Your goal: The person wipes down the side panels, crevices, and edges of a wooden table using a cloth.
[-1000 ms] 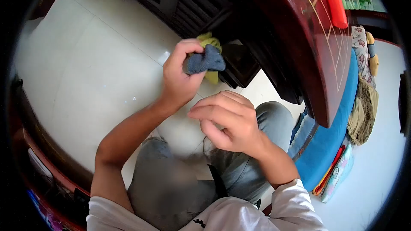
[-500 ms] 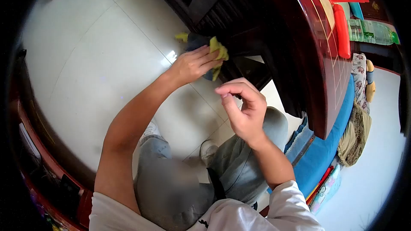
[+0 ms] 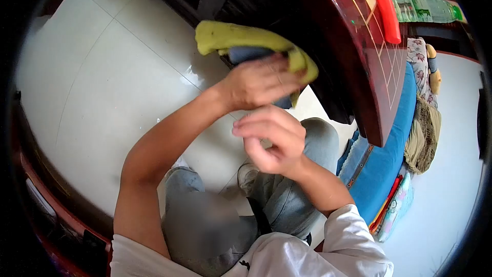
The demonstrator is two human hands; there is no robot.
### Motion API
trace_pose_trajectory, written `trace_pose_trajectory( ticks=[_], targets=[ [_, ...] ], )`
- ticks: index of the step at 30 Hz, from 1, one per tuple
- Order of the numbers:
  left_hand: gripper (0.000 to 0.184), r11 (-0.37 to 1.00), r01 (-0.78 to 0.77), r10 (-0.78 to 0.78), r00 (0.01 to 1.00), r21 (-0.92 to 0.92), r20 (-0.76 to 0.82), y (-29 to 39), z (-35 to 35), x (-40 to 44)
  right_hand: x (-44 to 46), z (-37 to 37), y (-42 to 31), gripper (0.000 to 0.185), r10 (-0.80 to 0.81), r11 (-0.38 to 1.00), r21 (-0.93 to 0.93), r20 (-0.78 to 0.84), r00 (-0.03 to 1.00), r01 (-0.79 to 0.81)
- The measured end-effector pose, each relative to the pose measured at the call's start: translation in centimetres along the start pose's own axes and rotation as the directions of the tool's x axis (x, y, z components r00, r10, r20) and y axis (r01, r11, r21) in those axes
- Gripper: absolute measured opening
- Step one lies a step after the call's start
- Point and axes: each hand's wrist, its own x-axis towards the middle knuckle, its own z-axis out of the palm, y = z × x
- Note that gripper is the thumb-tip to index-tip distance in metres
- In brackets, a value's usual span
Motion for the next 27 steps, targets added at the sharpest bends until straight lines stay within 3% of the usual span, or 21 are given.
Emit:
trace_pose_trajectory(
  ticks=[3, 6, 8, 12, 13, 14, 17, 23, 27],
  targets=[
    [0.044, 0.994, -0.043, 0.033, 0.995, -0.103, -0.094, 2.3, 3.1, 0.6, -0.1, -1.1, -1.3, 0.029, -0.150, 0.988, -0.020, 0.046, 0.988, 0.151],
    [0.044, 0.969, -0.145, 0.138, 0.989, -0.200, -0.046, 4.6, 4.1, 2.2, -0.5, -1.1, -2.7, 0.023, -0.284, 0.957, -0.048, 0.053, 0.957, 0.286],
    [0.041, 0.984, -0.117, 0.114, 0.993, -0.131, -0.028, 7.1, 5.3, 2.8, -0.7, -0.8, -3.3, 0.021, -0.393, 0.916, -0.065, 0.045, 0.919, 0.395],
    [0.045, 0.985, -0.171, 0.172, 0.985, -0.024, 0.023, 8.3, 3.4, 4.5, -0.5, -1.0, -4.9, 0.019, -0.371, 0.923, -0.088, 0.057, 0.927, 0.375],
    [0.043, 0.984, -0.152, 0.150, 0.988, -0.093, -0.033, 7.6, 3.5, 4.7, -0.4, -0.8, -5.0, 0.019, -0.351, 0.929, -0.102, 0.059, 0.934, 0.356],
    [0.041, 0.976, -0.216, 0.216, 0.976, -0.022, -0.007, 6.8, 3.1, 4.4, -0.2, -0.9, -4.9, 0.020, -0.333, 0.934, -0.115, 0.066, 0.941, 0.339],
    [0.031, 0.975, -0.221, 0.221, 0.975, -0.008, 0.007, 4.7, 1.8, 4.5, 0.4, -0.8, -4.6, 0.022, -0.275, 0.948, -0.151, 0.052, 0.960, 0.280],
    [0.027, 0.959, 0.020, -0.001, 0.998, 0.282, -0.068, 0.0, -3.9, 5.4, 0.6, -0.4, -3.5, 0.029, -0.203, 0.960, -0.196, 0.016, 0.979, 0.202],
    [0.030, 0.949, 0.137, -0.086, 0.979, 0.286, -0.185, -0.2, -3.3, 5.4, 1.1, -1.2, -3.6, 0.029, -0.201, 0.946, -0.261, -0.016, 0.979, 0.191]
  ],
)
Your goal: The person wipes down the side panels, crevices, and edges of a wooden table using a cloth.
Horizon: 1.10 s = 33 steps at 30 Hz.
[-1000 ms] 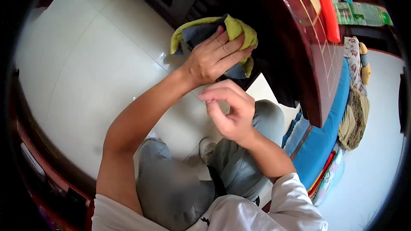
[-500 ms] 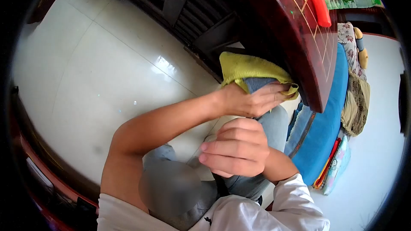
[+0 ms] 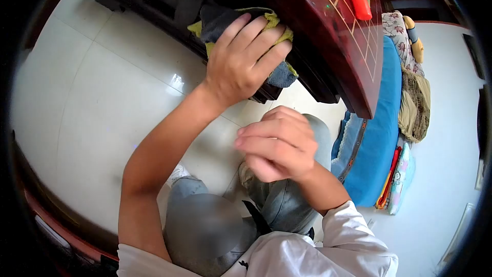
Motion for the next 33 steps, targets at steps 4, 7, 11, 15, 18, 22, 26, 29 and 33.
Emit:
trace_pose_trajectory(
  ticks=[4, 7, 11, 15, 18, 22, 26, 29, 33],
  targets=[
    [0.031, 0.991, -0.054, 0.063, 0.996, -0.121, 0.067, 2.0, 0.8, -0.9, 0.4, -2.8, 0.1, 0.028, 0.033, 0.988, -0.150, -0.054, 0.998, -0.041],
    [0.037, 0.961, -0.156, 0.178, 0.981, -0.228, 0.080, 4.6, 2.2, -1.5, 0.3, -4.1, 0.4, 0.023, 0.132, 0.960, -0.238, -0.090, 0.987, -0.150],
    [0.037, 0.812, -0.018, 0.125, 0.982, -0.583, 0.143, 8.1, 5.1, -3.7, -0.2, -4.9, 0.8, 0.017, 0.309, 0.901, -0.286, -0.102, 0.946, -0.325],
    [0.043, 0.769, -0.078, 0.184, 0.978, -0.635, 0.102, 8.7, 6.0, -3.5, -0.6, -6.0, 0.4, 0.018, 0.449, 0.842, -0.318, -0.036, 0.893, -0.436],
    [0.029, 0.440, 0.298, 0.262, 0.860, -0.847, 0.438, 9.3, 8.2, -6.2, -1.0, -6.2, 0.4, 0.023, 0.616, 0.751, -0.350, 0.063, 0.785, -0.560],
    [0.020, 0.300, 0.429, 0.246, 0.828, -0.852, 0.503, 10.2, 8.3, -7.1, -1.8, -7.9, 0.5, 0.034, 0.741, 0.667, -0.331, 0.194, 0.643, -0.668],
    [0.027, 0.248, 0.359, 0.162, 0.900, -0.900, 0.404, 10.8, 7.2, -6.2, -1.9, -10.1, -0.6, 0.035, 0.646, 0.760, -0.255, 0.197, 0.738, -0.597],
    [0.031, 0.239, 0.334, 0.025, 0.936, -0.912, 0.350, 10.8, 3.9, -2.3, -2.8, -12.1, -2.6, 0.039, 0.635, 0.748, -0.369, 0.159, 0.756, -0.551],
    [0.021, -0.357, 0.664, 0.117, 0.730, -0.657, 0.673, 10.7, 1.8, 2.4, -2.0, -12.7, -5.5, 0.063, 0.697, 0.650, -0.439, 0.017, 0.717, -0.621]
  ],
)
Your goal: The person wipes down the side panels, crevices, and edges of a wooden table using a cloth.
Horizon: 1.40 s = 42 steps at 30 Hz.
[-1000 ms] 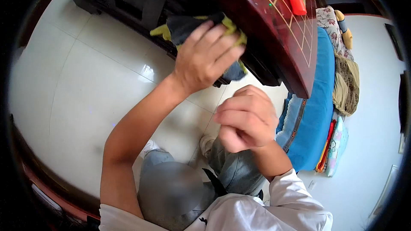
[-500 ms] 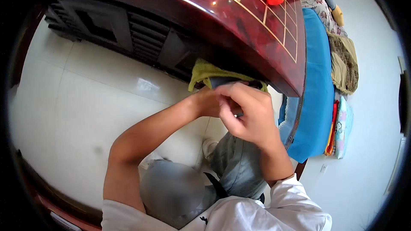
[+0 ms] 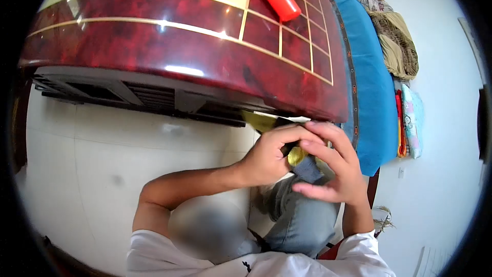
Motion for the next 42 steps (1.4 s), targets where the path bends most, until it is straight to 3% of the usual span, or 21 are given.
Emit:
trace_pose_trajectory(
  ticks=[2, 3, 6, 7, 10, 14, 15, 18, 23, 29, 32, 33, 34, 35, 36, 37, 39, 42],
  targets=[
    [0.020, 0.910, 0.129, -0.148, 0.989, -0.395, -0.019, -0.5, 0.9, 0.2, -0.5, 0.2, -0.7, 0.077, 0.076, 0.997, 0.033, -0.072, 0.995, -0.074],
    [0.022, 0.872, 0.214, -0.235, 0.972, -0.439, 0.008, 0.2, 0.9, 0.3, -0.8, 0.3, -0.3, 0.090, 0.023, 0.999, -0.029, -0.061, 0.998, -0.024],
    [0.034, 0.699, 0.146, -0.232, 0.972, -0.701, -0.029, 0.7, 1.5, -0.1, -1.7, 2.9, 0.8, 0.091, -0.053, 0.993, -0.111, -0.208, 0.977, 0.030],
    [0.033, 0.681, 0.154, -0.286, 0.956, -0.716, -0.065, 0.8, 1.4, -0.1, -1.5, 3.4, 0.7, 0.087, -0.060, 0.994, -0.107, -0.253, 0.966, 0.034],
    [0.033, 0.780, 0.157, -0.248, 0.967, -0.605, -0.068, 0.1, 0.9, -0.1, -1.7, 4.4, 1.7, 0.085, -0.097, 0.993, -0.102, -0.315, 0.944, 0.068],
    [0.027, 0.807, 0.198, -0.285, 0.956, -0.556, -0.073, -0.9, 1.0, 0.0, -1.9, 4.6, 3.4, 0.077, -0.166, 0.979, -0.172, -0.349, 0.922, 0.111],
    [0.027, 0.796, 0.213, -0.311, 0.947, -0.566, -0.081, -1.0, 1.2, -0.3, -1.7, 4.8, 3.6, 0.069, -0.189, 0.974, -0.188, -0.382, 0.905, 0.124],
    [0.037, 0.783, 0.166, -0.269, 0.959, -0.599, -0.087, -1.2, 1.6, -0.6, -1.7, 4.8, 5.1, 0.063, -0.248, 0.964, -0.179, -0.351, 0.903, 0.195],
    [0.020, 0.738, 0.045, -0.256, 0.942, -0.673, -0.218, -2.9, 2.5, -1.0, -1.4, 4.9, 7.8, 0.060, -0.330, 0.943, -0.137, -0.290, 0.898, 0.302],
    [0.021, 0.922, 0.183, -0.313, 0.871, -0.342, -0.378, -5.5, 3.5, -1.4, -1.5, 4.8, 12.0, 0.061, -0.348, 0.936, -0.017, -0.178, 0.920, 0.351],
    [0.025, 0.955, 0.137, -0.251, 0.844, -0.262, -0.474, -7.7, 4.9, -1.6, -2.2, 5.2, 15.0, 0.059, -0.292, 0.949, 0.110, -0.048, 0.955, 0.296],
    [0.039, 0.952, 0.226, -0.299, 0.825, -0.205, -0.479, -8.0, 4.8, -2.3, -2.3, 5.2, 15.4, 0.056, -0.267, 0.954, 0.149, 0.027, 0.963, 0.260],
    [0.045, 0.942, 0.325, -0.241, 0.827, 0.081, -0.508, -8.4, 4.1, -3.2, -2.4, 5.2, 15.9, 0.053, -0.246, 0.957, 0.181, 0.102, 0.964, 0.226],
    [0.051, 0.842, 0.406, -0.181, 0.833, 0.355, -0.524, -9.2, 3.5, -4.1, -2.9, 5.6, 17.0, 0.060, -0.215, 0.962, 0.213, 0.196, 0.957, 0.173],
    [0.057, 0.658, 0.466, -0.125, 0.842, 0.591, -0.525, -9.5, 3.1, -5.0, -3.1, 5.8, 17.8, 0.060, -0.192, 0.959, 0.258, 0.276, 0.942, 0.120],
    [0.061, 0.520, 0.519, -0.085, 0.822, 0.679, -0.563, -9.4, 3.2, -5.7, -3.1, 5.5, 18.0, 0.058, -0.142, 0.950, 0.309, 0.341, 0.929, 0.031],
    [0.068, 0.192, 0.587, -0.014, 0.803, 0.787, -0.595, -9.1, 3.3, -6.8, -3.2, 5.6, 18.8, 0.056, -0.100, 0.915, 0.398, 0.394, 0.914, -0.071],
    [0.070, 0.015, 0.766, -0.116, 0.640, 0.643, -0.760, -8.4, 5.2, -7.5, -3.9, 4.6, 20.4, 0.051, -0.092, 0.864, 0.490, 0.384, 0.919, -0.119]
  ],
)
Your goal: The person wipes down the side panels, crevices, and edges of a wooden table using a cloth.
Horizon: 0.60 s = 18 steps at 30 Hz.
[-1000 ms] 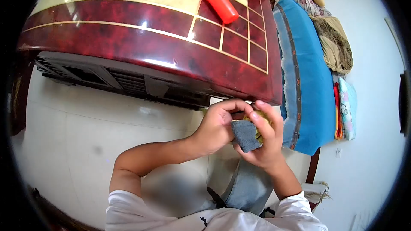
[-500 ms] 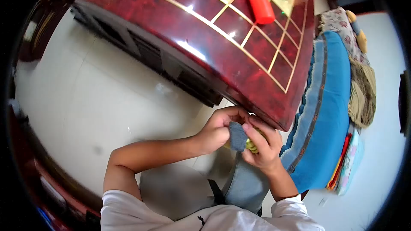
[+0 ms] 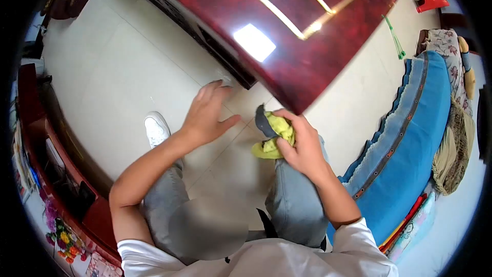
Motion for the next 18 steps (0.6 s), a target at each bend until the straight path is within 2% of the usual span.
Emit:
trace_pose_trajectory(
  ticks=[2, 6, 7, 10, 11, 14, 15, 18],
  targets=[
    [0.071, 0.996, 0.087, -0.090, 0.989, 0.034, 0.116, 1.1, -0.9, -0.3, 0.1, -0.7, 2.0, 0.045, -0.077, 0.992, 0.100, 0.010, 0.997, 0.076],
    [0.073, 0.961, 0.254, -0.276, 0.922, 0.112, 0.271, 2.7, -1.6, -0.4, 0.6, -2.4, 4.6, 0.041, 0.034, 0.981, 0.187, 0.070, 0.997, -0.046],
    [0.071, 0.964, 0.182, -0.230, 0.937, 0.195, 0.264, 3.5, -1.7, -0.5, 0.7, -2.5, 5.4, 0.036, 0.041, 0.975, 0.221, -0.009, 0.999, -0.038],
    [0.069, 0.966, 0.093, -0.218, 0.795, 0.241, 0.566, 9.0, -4.2, -0.4, 2.0, -2.7, 7.2, 0.033, 0.156, 0.928, 0.359, -0.138, 0.978, -0.097],
    [0.068, 0.952, -0.015, -0.186, 0.767, 0.307, 0.614, 11.8, -5.1, -0.1, 2.8, -2.4, 8.2, 0.033, 0.205, 0.905, 0.410, -0.195, 0.959, -0.110],
    [0.067, 0.958, -0.090, -0.097, 0.790, 0.270, 0.606, 15.6, -6.1, 0.4, 5.6, -3.2, 9.3, 0.038, 0.309, 0.888, 0.436, -0.328, 0.893, -0.146],
    [0.068, 0.960, -0.136, -0.021, 0.838, 0.246, 0.545, 15.6, -5.9, 0.3, 6.6, -2.9, 10.4, 0.038, 0.326, 0.886, 0.440, -0.376, 0.867, -0.143],
    [0.071, 0.829, -0.322, 0.020, 0.834, 0.457, 0.551, 17.6, -7.5, 0.2, 10.6, -3.5, 12.4, 0.038, 0.317, 0.930, 0.331, -0.495, 0.809, -0.161]
  ],
)
